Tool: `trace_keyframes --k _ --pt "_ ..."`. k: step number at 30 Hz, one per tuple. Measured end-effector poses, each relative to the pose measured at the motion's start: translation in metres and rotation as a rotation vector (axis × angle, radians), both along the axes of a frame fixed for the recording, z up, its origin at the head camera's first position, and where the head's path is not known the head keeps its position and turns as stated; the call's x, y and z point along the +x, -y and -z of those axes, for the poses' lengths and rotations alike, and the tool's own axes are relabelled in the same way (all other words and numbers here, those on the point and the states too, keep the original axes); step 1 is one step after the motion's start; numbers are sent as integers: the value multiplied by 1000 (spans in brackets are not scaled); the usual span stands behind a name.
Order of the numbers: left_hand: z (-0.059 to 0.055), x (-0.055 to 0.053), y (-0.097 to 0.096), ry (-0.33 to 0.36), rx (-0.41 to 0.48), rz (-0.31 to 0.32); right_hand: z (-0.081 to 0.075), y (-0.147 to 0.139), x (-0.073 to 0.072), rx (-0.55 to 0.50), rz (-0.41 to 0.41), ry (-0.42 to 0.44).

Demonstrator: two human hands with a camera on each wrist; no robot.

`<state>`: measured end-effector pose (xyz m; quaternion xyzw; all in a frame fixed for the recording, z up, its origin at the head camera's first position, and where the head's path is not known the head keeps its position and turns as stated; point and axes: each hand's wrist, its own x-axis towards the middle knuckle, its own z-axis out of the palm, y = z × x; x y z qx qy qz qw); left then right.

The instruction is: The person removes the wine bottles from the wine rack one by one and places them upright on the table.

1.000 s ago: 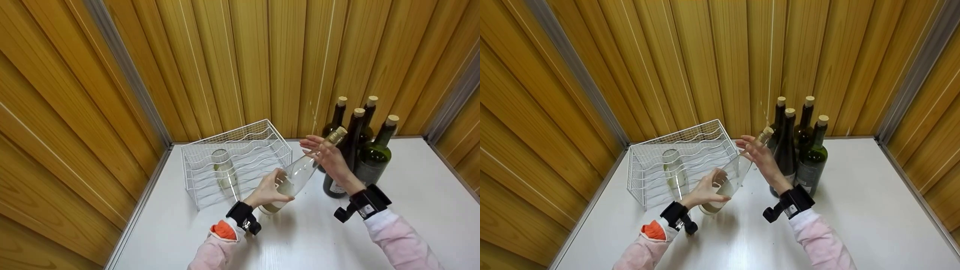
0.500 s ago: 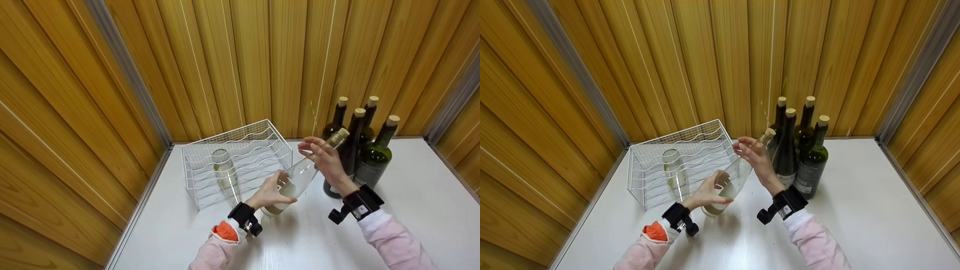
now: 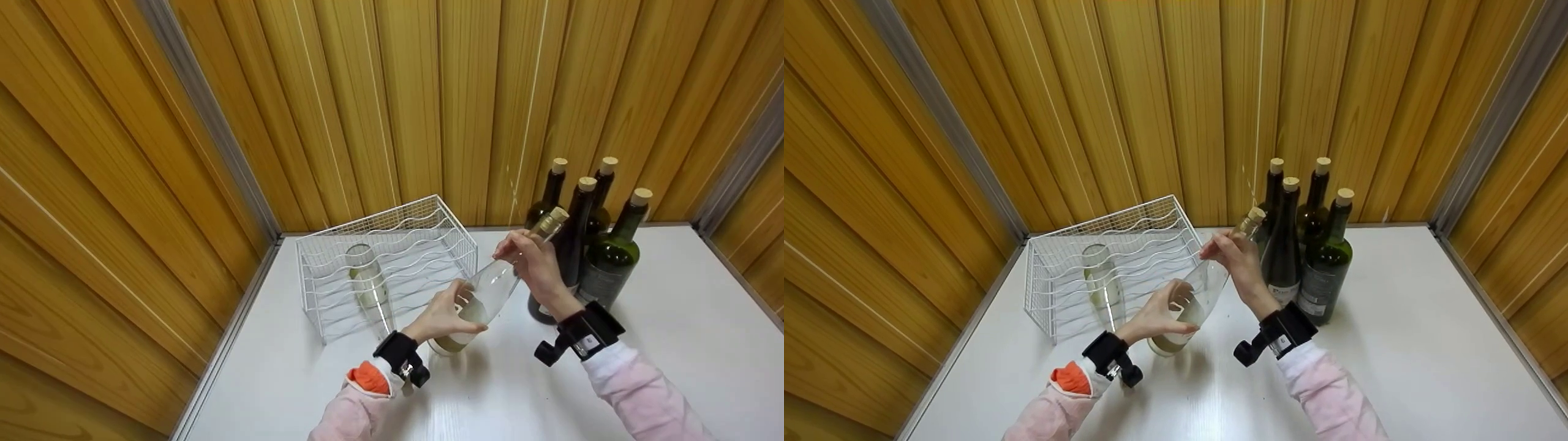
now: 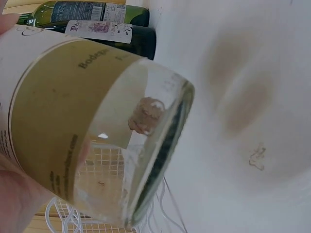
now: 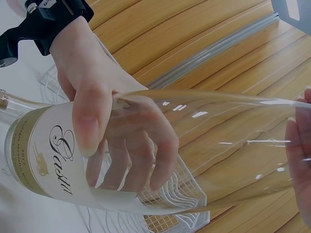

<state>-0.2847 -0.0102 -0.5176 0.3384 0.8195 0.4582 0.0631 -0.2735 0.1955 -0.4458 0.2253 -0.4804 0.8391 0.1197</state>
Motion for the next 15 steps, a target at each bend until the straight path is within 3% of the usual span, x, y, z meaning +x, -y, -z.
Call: trace_keyframes --k 6,15 --pt "-2 1 -1 23 1 10 -3 5 1 -59 6 -27" --pt "-6 -1 0 155 -24 74 -6 7 4 -63 64 -39"
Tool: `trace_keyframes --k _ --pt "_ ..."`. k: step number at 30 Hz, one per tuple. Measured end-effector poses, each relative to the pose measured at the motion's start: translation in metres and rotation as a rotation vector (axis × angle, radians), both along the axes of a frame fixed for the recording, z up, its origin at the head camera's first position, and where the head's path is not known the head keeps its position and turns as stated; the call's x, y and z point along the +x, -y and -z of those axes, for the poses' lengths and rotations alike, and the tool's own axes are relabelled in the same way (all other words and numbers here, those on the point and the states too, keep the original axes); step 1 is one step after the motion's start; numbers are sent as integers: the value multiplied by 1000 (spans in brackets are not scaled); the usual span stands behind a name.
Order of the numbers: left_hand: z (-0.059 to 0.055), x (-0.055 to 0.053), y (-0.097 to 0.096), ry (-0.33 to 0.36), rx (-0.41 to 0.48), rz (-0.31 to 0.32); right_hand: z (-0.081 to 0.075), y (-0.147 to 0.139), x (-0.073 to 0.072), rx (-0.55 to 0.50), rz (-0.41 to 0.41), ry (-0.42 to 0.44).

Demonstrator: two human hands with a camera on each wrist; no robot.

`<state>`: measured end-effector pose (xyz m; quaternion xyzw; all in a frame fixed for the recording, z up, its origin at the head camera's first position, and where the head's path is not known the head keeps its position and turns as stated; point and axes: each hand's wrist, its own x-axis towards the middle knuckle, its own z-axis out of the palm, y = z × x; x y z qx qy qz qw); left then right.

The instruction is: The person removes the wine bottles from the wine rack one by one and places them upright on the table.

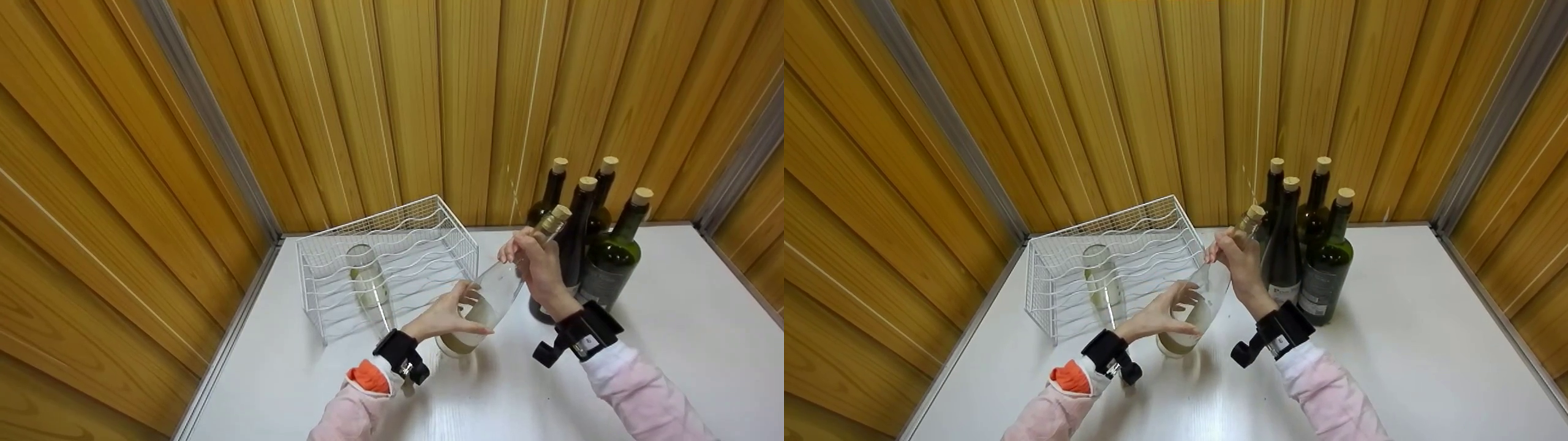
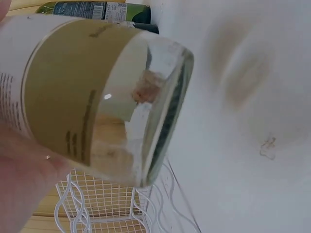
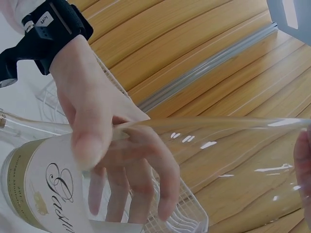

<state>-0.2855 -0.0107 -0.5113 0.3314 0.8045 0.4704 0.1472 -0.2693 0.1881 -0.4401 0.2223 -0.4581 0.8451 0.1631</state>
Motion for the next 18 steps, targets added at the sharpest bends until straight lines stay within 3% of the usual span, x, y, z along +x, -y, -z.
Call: trace_keyframes --k 3,8,18 --pt "-4 -2 4 37 1 15 1 -1 0 19 8 -14" --pt "-8 -9 9 27 54 -19 3 -5 1 49 -1 -39" --pt "-7 -15 14 16 83 -66 2 -22 7 136 49 19"
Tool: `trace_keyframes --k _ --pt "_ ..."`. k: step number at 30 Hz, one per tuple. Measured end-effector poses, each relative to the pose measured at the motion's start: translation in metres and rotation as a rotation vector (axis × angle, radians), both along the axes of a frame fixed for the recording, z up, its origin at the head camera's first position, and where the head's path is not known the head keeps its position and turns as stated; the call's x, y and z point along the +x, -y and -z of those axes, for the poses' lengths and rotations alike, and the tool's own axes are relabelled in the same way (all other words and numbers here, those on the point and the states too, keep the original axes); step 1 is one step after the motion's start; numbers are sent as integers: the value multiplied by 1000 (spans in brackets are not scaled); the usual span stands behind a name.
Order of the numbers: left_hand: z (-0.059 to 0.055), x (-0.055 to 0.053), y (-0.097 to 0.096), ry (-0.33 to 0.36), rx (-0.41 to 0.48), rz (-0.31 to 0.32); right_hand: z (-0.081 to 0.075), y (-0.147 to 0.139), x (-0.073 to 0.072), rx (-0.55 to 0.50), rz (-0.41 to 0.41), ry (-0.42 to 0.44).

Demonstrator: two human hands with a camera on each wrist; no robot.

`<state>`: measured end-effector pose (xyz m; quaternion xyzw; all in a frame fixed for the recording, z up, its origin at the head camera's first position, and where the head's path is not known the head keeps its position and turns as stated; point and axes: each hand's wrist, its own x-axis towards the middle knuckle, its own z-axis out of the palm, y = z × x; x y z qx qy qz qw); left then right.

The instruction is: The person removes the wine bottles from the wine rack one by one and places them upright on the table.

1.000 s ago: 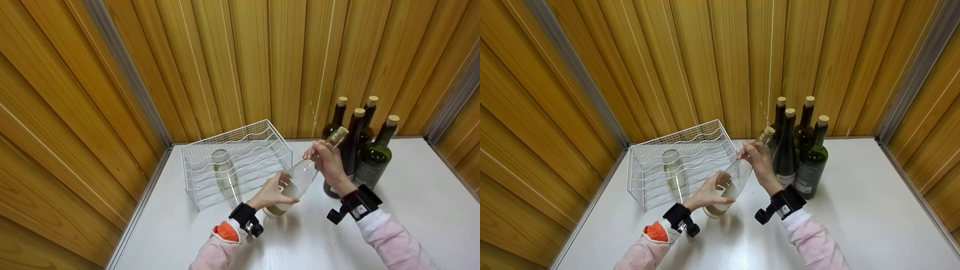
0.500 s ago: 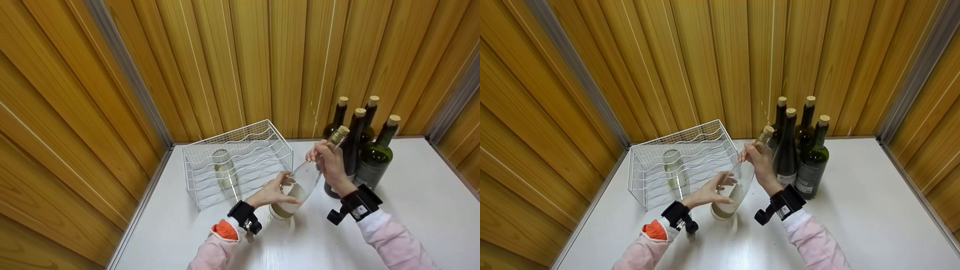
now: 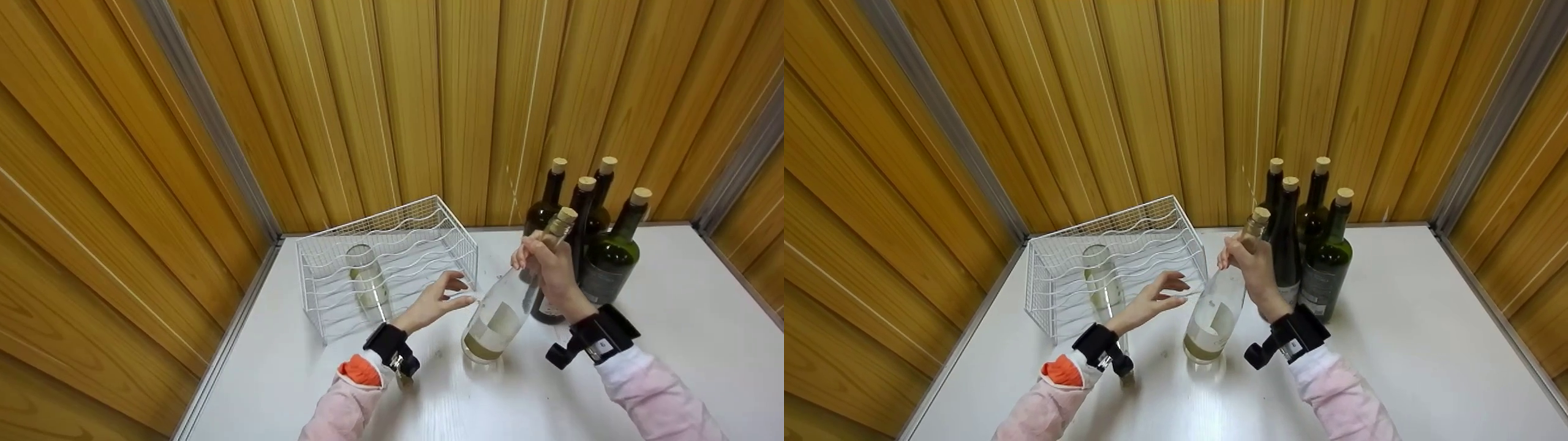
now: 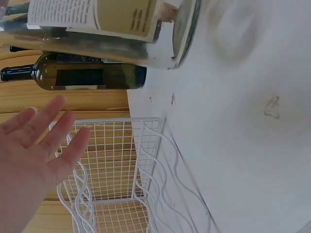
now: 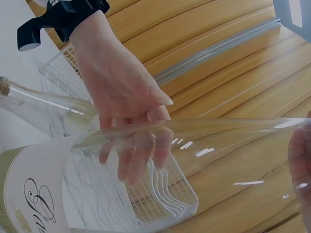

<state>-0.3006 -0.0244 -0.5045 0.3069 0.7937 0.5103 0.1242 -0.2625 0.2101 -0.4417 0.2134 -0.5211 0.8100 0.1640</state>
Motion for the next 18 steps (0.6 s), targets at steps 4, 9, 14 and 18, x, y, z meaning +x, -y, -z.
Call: trace_keyframes --k 4,9,14,18 --pt "0 -2 3 -27 10 -26 1 -12 5 39 27 19" --pt "1 -4 6 -40 8 -43 3 -29 12 67 35 34" --pt "2 -5 8 -60 -15 -58 2 -46 21 86 40 28" --pt "3 -4 10 -71 -22 -62 0 -61 26 98 45 -5"
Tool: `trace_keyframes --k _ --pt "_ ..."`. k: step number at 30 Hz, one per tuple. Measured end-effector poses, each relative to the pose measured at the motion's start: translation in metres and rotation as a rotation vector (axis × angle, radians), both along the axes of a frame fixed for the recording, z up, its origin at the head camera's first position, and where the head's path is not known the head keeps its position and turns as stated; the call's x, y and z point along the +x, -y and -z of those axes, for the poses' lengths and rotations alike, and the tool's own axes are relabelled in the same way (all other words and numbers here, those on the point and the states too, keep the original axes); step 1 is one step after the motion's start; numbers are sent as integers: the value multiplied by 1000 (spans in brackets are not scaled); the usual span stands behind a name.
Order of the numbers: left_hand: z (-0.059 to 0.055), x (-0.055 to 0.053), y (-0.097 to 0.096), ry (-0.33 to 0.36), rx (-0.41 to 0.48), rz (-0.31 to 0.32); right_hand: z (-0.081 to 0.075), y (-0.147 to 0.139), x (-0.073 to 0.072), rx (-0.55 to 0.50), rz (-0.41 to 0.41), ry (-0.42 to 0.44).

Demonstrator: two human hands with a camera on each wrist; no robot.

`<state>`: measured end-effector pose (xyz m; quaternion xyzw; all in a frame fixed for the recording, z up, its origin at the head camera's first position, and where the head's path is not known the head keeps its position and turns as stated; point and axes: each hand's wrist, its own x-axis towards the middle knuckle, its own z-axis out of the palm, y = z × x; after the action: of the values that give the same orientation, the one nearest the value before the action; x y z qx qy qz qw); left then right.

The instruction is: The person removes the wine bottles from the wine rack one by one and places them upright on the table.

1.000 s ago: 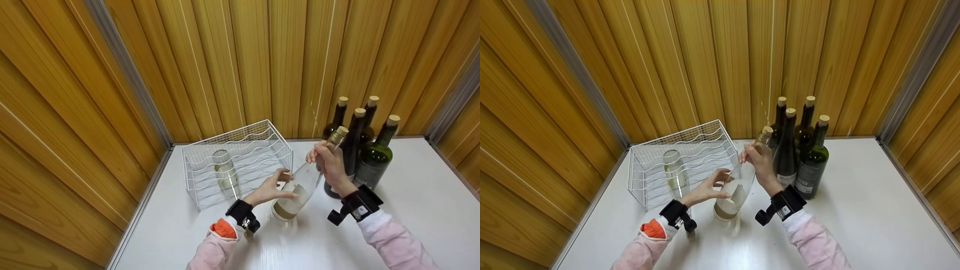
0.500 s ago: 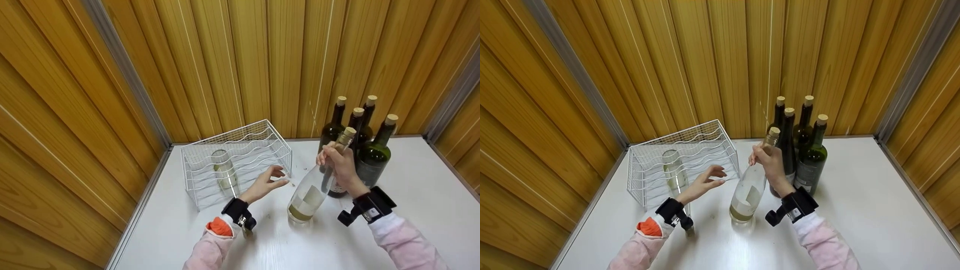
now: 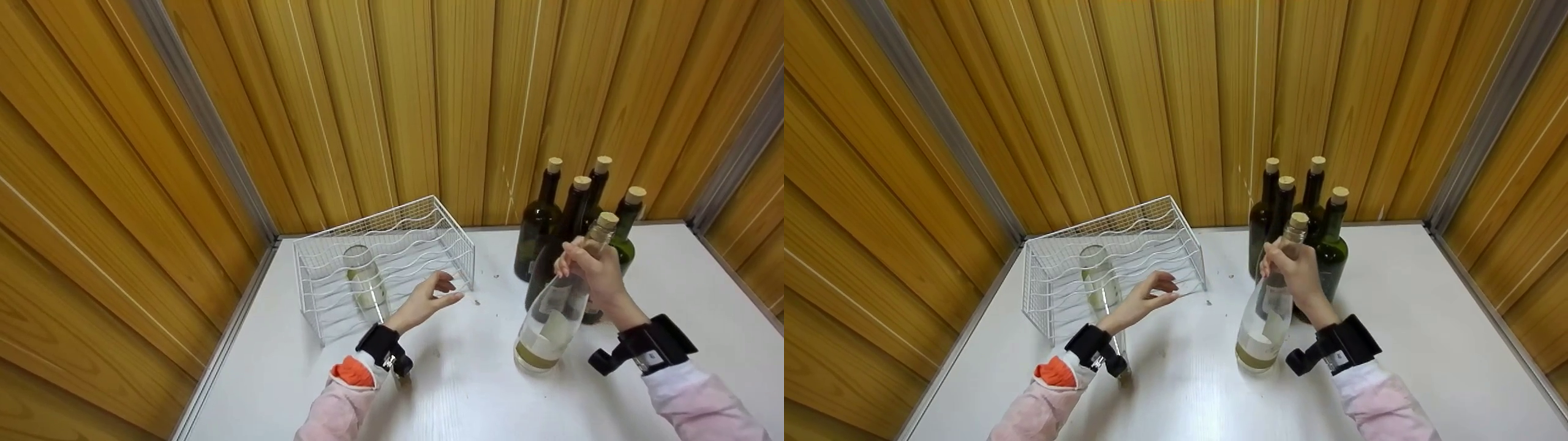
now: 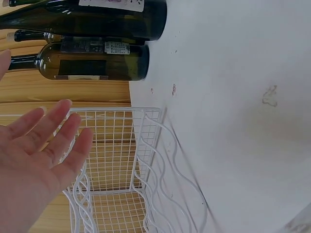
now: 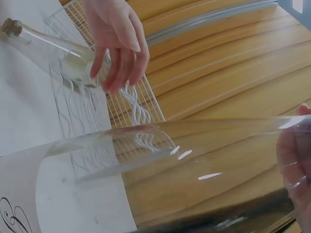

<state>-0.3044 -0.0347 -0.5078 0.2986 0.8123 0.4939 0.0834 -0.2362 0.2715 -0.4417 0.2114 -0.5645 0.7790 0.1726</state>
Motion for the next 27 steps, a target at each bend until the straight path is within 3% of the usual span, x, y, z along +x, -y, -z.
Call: trace_keyframes --k 11,15,27 --pt "2 0 9 -101 26 -32 -10 -42 11 33 70 -34" --pt "4 1 11 -106 19 -33 -8 -54 12 25 77 -64" --pt "7 1 13 -117 18 -45 -1 -76 11 26 194 -40"
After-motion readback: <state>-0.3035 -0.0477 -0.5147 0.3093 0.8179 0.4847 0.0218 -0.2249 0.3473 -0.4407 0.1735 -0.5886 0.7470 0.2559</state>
